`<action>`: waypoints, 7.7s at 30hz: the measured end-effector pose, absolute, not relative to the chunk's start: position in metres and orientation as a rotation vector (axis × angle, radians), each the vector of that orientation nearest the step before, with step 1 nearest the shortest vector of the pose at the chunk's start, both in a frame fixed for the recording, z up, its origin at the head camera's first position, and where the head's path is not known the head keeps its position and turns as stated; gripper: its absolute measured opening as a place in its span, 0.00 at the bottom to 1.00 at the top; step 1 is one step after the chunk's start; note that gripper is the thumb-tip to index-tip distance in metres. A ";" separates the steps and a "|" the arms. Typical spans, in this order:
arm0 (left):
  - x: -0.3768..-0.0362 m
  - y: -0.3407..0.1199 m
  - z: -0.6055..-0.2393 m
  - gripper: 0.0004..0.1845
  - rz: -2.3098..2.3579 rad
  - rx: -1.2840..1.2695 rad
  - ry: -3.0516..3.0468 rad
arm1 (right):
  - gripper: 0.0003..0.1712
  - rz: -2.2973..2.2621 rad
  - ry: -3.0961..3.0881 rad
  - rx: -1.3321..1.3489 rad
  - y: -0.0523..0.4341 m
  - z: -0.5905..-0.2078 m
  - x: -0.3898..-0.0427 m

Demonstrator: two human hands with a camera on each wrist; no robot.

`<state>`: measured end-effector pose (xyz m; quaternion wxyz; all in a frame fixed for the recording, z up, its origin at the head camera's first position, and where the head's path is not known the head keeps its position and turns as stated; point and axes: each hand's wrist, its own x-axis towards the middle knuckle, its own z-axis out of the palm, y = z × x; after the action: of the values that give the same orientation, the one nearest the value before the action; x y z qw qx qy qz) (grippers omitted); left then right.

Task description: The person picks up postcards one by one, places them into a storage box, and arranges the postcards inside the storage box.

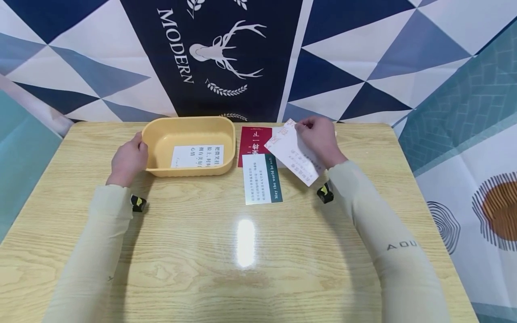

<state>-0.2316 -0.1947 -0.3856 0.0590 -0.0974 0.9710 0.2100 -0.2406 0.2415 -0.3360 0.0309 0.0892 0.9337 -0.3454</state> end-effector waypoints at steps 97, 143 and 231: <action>-0.231 -0.196 -0.384 0.29 0.614 -0.277 2.937 | 0.13 -0.945 2.737 -0.553 0.110 -0.313 -0.285; -0.237 -0.198 -0.390 0.28 0.615 -0.298 2.951 | 0.12 -0.922 2.710 -0.668 0.068 -0.324 -0.296; -0.239 -0.198 -0.391 0.28 0.657 -0.348 2.922 | 0.13 -0.856 2.710 -0.868 0.003 -0.349 -0.303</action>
<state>-0.2393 -0.1979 -0.3909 0.0630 -0.1151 0.9672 0.2176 -0.3034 0.0027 -0.3489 0.0852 -0.2911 0.9087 -0.2870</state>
